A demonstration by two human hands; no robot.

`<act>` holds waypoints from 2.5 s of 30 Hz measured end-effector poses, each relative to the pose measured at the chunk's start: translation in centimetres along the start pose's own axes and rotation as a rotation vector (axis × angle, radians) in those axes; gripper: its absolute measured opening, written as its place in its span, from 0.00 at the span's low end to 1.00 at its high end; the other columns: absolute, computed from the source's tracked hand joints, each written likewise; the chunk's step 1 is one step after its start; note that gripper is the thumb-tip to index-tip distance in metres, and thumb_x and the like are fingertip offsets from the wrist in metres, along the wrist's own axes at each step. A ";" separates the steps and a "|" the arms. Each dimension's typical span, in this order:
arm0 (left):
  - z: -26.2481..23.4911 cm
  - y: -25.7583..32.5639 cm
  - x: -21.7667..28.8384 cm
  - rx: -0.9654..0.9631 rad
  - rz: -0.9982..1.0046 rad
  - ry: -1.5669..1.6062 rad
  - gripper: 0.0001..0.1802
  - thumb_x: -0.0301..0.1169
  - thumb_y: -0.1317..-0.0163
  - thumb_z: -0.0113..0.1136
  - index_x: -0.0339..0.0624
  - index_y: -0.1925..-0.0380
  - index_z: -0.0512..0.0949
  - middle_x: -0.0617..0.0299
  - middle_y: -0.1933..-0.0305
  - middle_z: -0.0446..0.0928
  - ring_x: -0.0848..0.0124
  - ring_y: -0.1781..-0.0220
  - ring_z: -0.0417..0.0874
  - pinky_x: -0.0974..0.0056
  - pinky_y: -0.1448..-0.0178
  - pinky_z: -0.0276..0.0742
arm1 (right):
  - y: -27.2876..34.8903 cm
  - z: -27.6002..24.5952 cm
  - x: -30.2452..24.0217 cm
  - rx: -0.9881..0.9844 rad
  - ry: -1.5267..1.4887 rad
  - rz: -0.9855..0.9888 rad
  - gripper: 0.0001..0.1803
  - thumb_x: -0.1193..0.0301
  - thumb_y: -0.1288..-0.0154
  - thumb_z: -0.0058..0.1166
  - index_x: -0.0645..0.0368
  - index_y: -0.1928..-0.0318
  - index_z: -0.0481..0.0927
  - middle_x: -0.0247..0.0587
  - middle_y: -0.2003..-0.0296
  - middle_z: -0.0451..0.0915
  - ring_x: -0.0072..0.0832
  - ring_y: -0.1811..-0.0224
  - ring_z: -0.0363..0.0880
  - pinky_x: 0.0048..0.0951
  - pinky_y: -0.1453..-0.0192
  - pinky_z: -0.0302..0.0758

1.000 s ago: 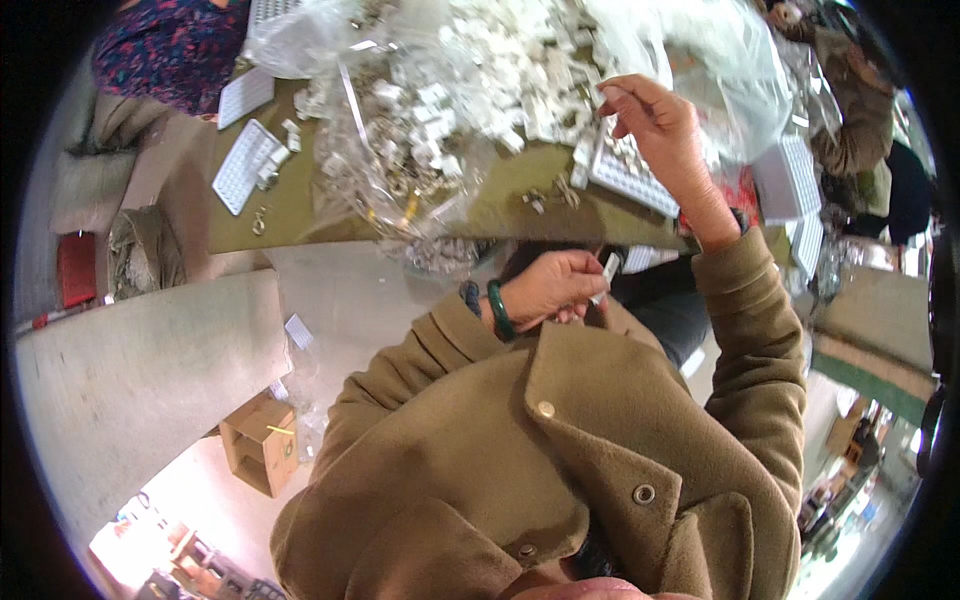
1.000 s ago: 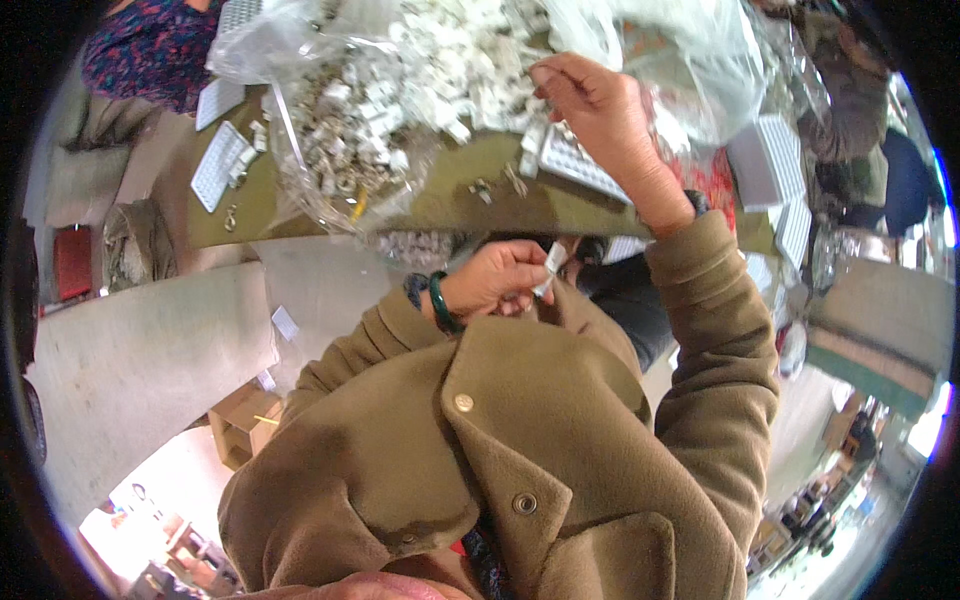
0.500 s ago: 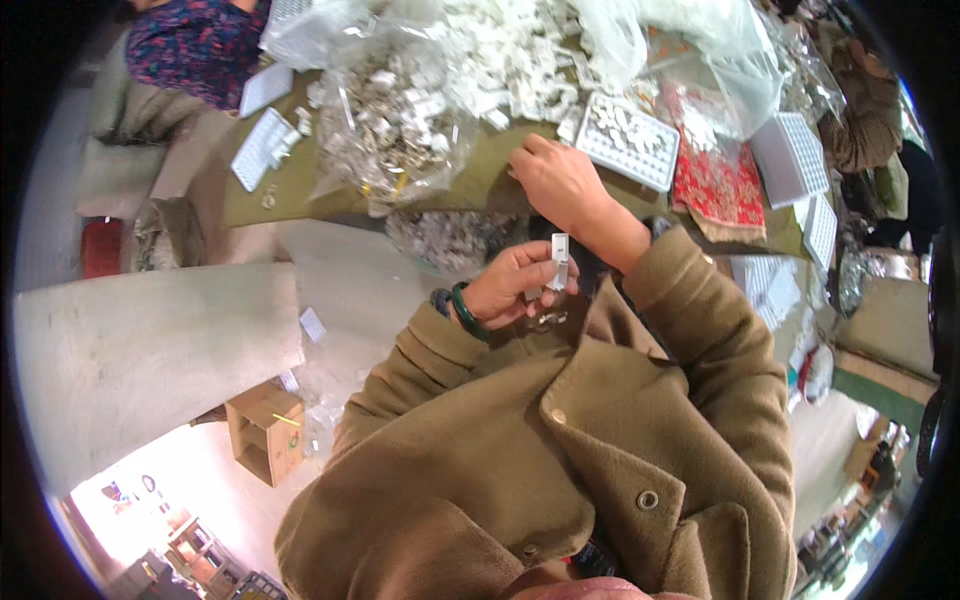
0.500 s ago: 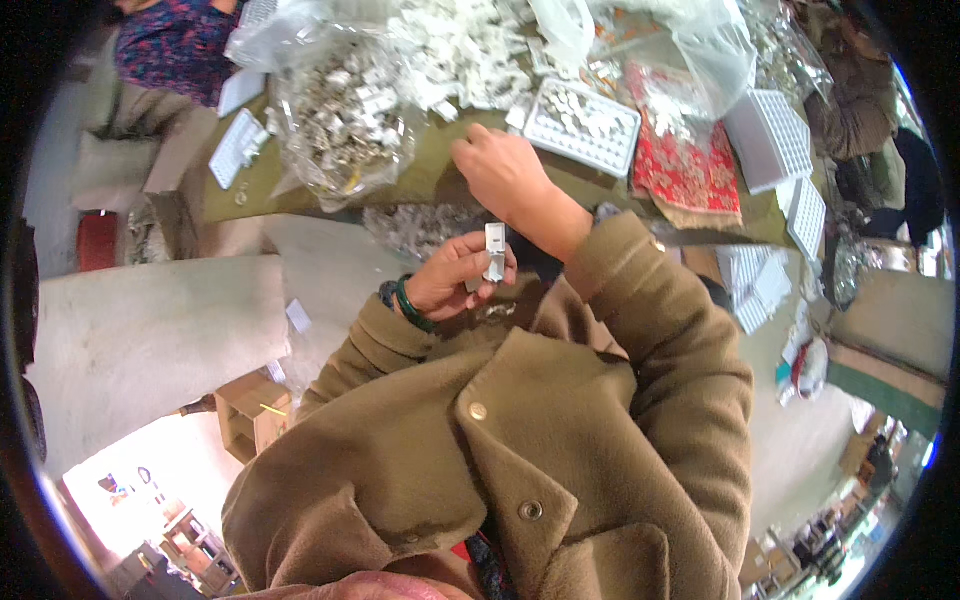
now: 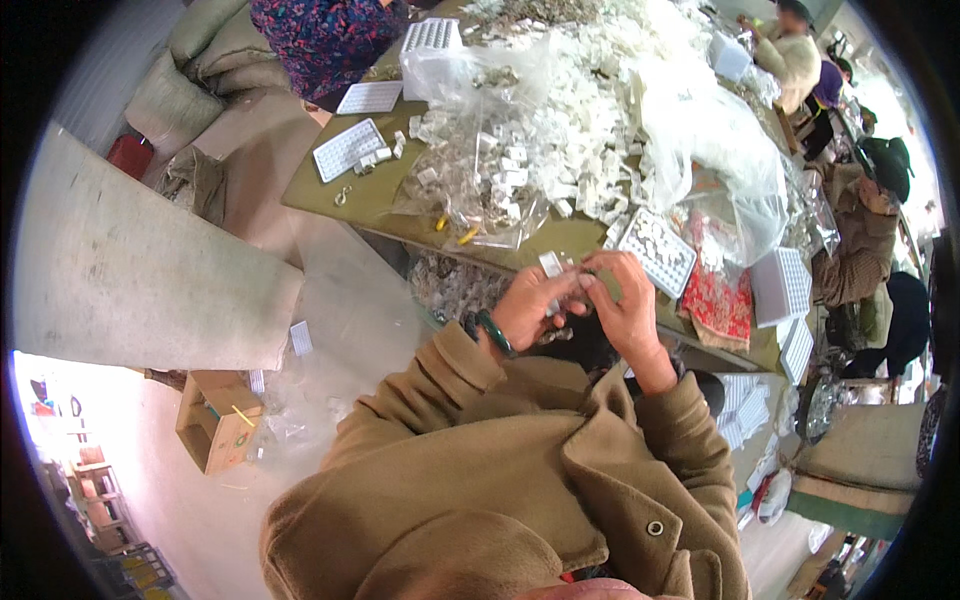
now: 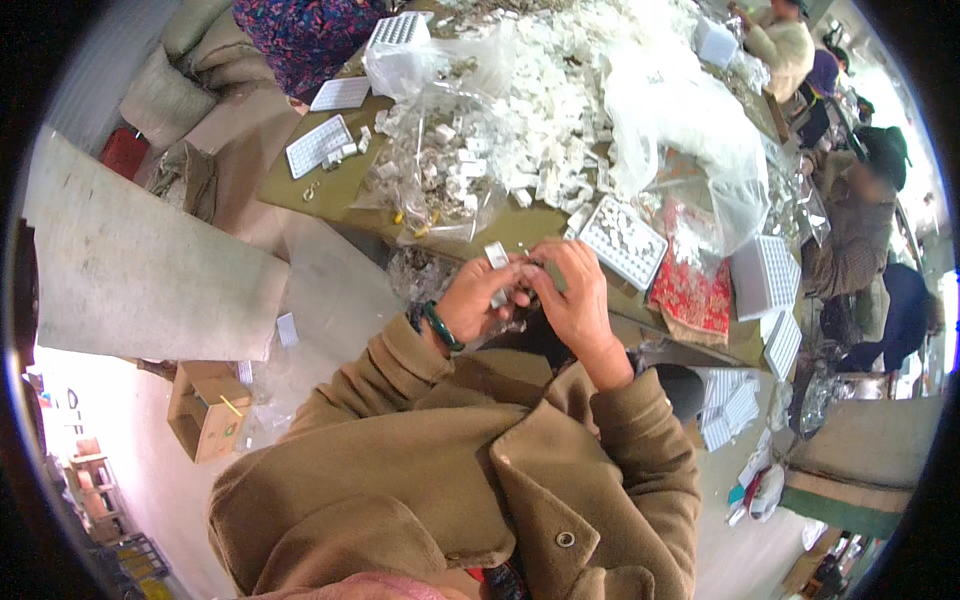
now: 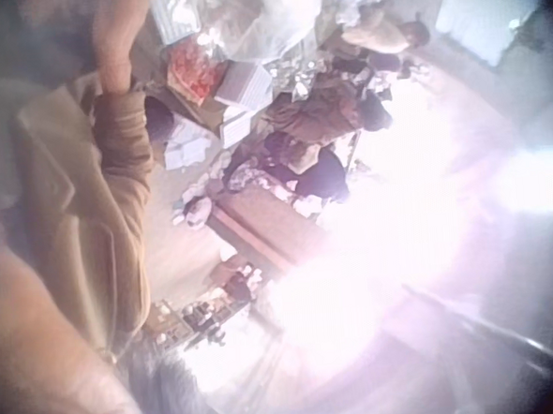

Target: The person assembles small jewelry components by hand, attaching white rectangular pieces to metal findings and placing them into a tray. They then gather loose components into a plastic bag and move a cardboard box and a large bag of components to the floor.

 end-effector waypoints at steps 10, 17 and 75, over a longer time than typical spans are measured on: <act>-1.6 -1.0 -0.7 -0.091 -0.161 0.125 0.05 0.32 0.34 0.60 0.43 0.63 0.76 0.69 0.71 0.77 0.88 0.78 0.71 0.81 0.81 0.61 | 1.5 0.9 1.8 -0.002 -0.394 0.506 0.06 0.80 0.37 0.58 0.66 0.59 0.81 0.31 0.65 0.80 0.16 0.62 0.76 0.17 0.58 0.73; -0.4 -2.0 -0.4 -0.174 -0.250 0.203 0.05 0.29 0.36 0.60 0.42 0.63 0.75 0.68 0.75 0.76 0.86 0.82 0.68 0.79 0.82 0.61 | 1.6 -3.1 2.0 -0.126 -0.386 0.444 0.11 0.82 0.42 0.59 0.64 0.58 0.84 0.36 0.66 0.82 0.19 0.64 0.79 0.22 0.57 0.74; 6.6 -4.5 -5.3 -0.075 0.010 -0.162 0.11 0.31 0.33 0.60 0.40 0.52 0.77 0.68 0.57 0.80 0.81 0.61 0.78 0.76 0.65 0.73 | 8.1 -5.4 3.6 0.378 -1.228 0.757 0.04 0.76 0.36 0.56 0.63 0.63 0.79 0.34 0.69 0.80 0.18 0.68 0.74 0.20 0.59 0.70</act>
Point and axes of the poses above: each hand's wrist, its own y-axis away from the middle knuckle, its own z-axis out of the palm, x = y × z, the point moved 1 cm from there along -y, towards the middle knuckle
